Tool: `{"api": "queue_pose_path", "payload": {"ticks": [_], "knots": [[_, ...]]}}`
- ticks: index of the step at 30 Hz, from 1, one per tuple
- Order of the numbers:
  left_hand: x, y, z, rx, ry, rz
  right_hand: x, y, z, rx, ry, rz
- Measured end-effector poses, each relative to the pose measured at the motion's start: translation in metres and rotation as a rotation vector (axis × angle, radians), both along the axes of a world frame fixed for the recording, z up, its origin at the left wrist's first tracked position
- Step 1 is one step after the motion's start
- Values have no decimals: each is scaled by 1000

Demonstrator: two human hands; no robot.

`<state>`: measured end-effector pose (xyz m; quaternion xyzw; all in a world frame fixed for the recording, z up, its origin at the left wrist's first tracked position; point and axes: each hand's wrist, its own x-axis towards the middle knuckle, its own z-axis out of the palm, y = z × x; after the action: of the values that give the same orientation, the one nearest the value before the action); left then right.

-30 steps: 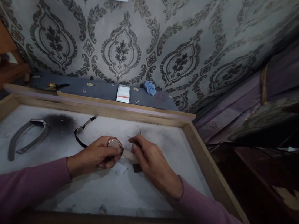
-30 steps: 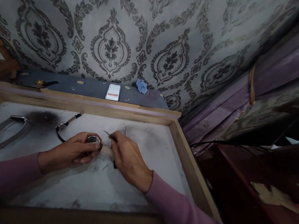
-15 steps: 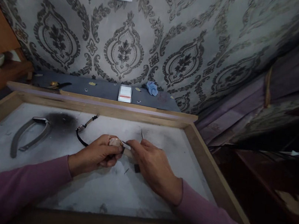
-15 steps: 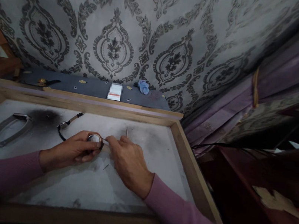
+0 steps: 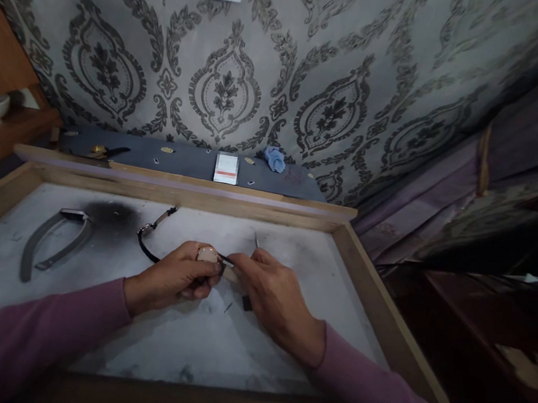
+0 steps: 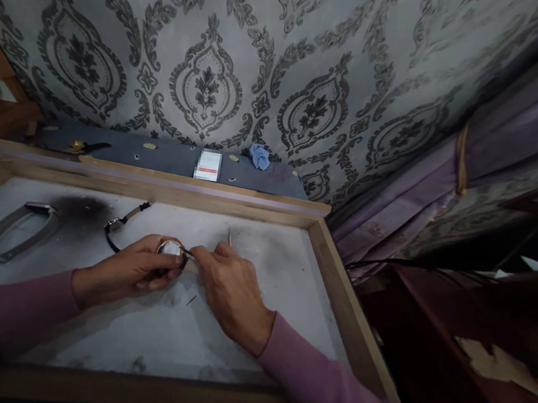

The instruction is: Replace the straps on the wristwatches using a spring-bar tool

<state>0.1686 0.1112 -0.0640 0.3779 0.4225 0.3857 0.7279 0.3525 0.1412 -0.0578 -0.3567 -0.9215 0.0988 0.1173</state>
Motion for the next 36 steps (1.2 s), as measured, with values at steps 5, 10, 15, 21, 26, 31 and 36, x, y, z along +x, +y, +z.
{"api": "queue_pose_path", "payload": {"ticks": [5, 10, 15, 21, 26, 31, 36], "knots": [[1, -1, 0, 4, -3, 0, -1, 0, 0, 11, -2, 9], [1, -1, -1, -4, 6, 5, -2, -1, -1, 7, -13, 5], [1, -2, -1, -8, 10, 17, -2, -2, -1, -17, -20, 12], [2, -2, -3, -27, -12, 35, -2, -2, -5, -46, 45, 10], [1, -2, -4, -27, -25, 32, -2, -3, -8, -95, 82, 5], [1, -1, -5, -15, -44, 25, -2, -3, -8, -87, 103, 7], [0, -1, -5, -8, -11, 11, -2, -3, -11, -44, 74, 7]]}}
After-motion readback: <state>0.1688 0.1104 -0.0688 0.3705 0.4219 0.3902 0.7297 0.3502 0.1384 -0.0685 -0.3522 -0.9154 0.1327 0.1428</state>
